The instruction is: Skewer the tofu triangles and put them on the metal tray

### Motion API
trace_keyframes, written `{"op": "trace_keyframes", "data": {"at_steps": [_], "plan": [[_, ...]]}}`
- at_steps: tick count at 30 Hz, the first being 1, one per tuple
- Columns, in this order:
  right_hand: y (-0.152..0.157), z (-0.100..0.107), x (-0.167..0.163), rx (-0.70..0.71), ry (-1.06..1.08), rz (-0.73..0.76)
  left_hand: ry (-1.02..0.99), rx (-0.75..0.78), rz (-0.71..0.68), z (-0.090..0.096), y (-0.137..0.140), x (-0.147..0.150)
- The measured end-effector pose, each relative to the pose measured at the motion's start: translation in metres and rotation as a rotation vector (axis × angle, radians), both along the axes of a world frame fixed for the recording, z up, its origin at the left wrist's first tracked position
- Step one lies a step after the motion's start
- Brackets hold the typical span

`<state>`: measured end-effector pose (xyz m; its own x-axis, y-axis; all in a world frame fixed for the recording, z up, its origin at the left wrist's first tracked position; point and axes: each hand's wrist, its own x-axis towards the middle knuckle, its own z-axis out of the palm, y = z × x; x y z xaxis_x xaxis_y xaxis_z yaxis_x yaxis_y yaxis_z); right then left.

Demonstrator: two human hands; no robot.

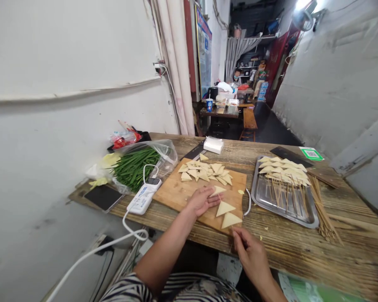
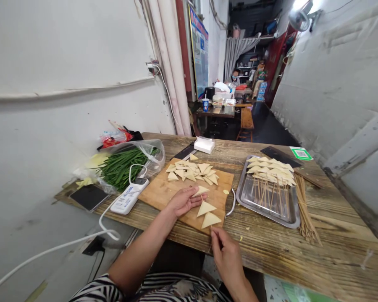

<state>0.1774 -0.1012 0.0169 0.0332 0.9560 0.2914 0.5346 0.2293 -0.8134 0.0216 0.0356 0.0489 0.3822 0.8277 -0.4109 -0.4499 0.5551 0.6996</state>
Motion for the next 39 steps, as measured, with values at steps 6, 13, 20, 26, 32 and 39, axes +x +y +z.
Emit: {"op": "trace_keyframes", "data": {"at_steps": [6, 13, 20, 26, 32, 39], "plan": [[0.0003, -0.0009, -0.0011, 0.001, -0.009, -0.002, -0.041, -0.013, 0.028, -0.0037, 0.0007, -0.0016], [0.0029, -0.0066, -0.0010, -0.031, 0.003, 0.000, -0.046, -0.018, 0.041, -0.0046, -0.0001, -0.0016], [0.0040, -0.0042, -0.0006, -0.033, -0.002, 0.010, -0.028, -0.018, 0.050, -0.0048, -0.0003, -0.0017], [0.0033, -0.0035, 0.0004, -0.024, -0.004, 0.014, -0.026, -0.019, 0.055, -0.0038, 0.0003, -0.0013], [0.0041, -0.0059, 0.0018, -0.041, -0.009, 0.011, -0.003, -0.023, 0.051, -0.0002, -0.0007, -0.0009], [0.0060, -0.0049, 0.0008, -0.042, -0.010, 0.002, 0.012, -0.008, 0.027, 0.0000, -0.0027, 0.0012]]}}
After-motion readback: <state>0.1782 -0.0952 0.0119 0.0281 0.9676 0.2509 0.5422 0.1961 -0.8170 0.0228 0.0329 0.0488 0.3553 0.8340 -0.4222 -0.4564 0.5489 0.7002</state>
